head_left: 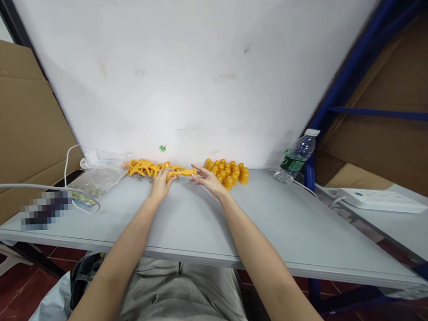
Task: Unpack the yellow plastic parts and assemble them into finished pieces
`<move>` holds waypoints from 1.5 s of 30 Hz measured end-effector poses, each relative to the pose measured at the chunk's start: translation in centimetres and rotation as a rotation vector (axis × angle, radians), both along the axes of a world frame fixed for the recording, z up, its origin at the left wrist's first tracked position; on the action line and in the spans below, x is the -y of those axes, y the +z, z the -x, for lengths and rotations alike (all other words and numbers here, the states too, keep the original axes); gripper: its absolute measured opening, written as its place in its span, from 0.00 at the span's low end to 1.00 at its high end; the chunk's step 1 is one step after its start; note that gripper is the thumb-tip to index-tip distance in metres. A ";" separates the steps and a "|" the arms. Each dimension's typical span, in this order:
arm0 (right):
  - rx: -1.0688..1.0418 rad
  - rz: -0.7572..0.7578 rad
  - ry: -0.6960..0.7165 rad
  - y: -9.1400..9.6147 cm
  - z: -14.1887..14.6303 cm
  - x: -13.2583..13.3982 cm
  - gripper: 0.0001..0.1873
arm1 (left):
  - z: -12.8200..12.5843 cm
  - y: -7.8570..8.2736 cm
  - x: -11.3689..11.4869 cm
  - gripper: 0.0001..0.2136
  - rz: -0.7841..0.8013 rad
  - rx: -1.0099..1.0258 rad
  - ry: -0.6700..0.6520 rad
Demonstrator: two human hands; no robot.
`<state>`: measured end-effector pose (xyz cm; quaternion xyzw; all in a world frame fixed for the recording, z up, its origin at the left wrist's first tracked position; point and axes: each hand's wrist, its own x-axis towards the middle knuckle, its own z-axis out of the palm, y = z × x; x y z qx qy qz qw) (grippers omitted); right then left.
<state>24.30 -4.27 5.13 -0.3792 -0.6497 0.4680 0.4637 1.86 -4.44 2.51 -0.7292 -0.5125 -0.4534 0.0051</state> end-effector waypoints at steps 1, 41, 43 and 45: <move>-0.004 -0.009 0.002 -0.1 0.0 -0.1 0.35 | 0.0 0.0 0.0 0.12 -0.002 0.007 -0.002; -0.014 0.061 -0.078 0.8 0.8 0.4 0.31 | 0.1 1.0 0.7 0.08 0.004 0.066 -0.096; 0.005 0.076 -0.080 0.9 0.7 0.4 0.29 | 0.1 1.0 0.7 0.08 0.004 0.069 -0.105; 0.010 0.078 -0.058 0.9 0.3 0.5 0.28 | 0.2 1.0 0.6 0.08 0.008 0.077 -0.105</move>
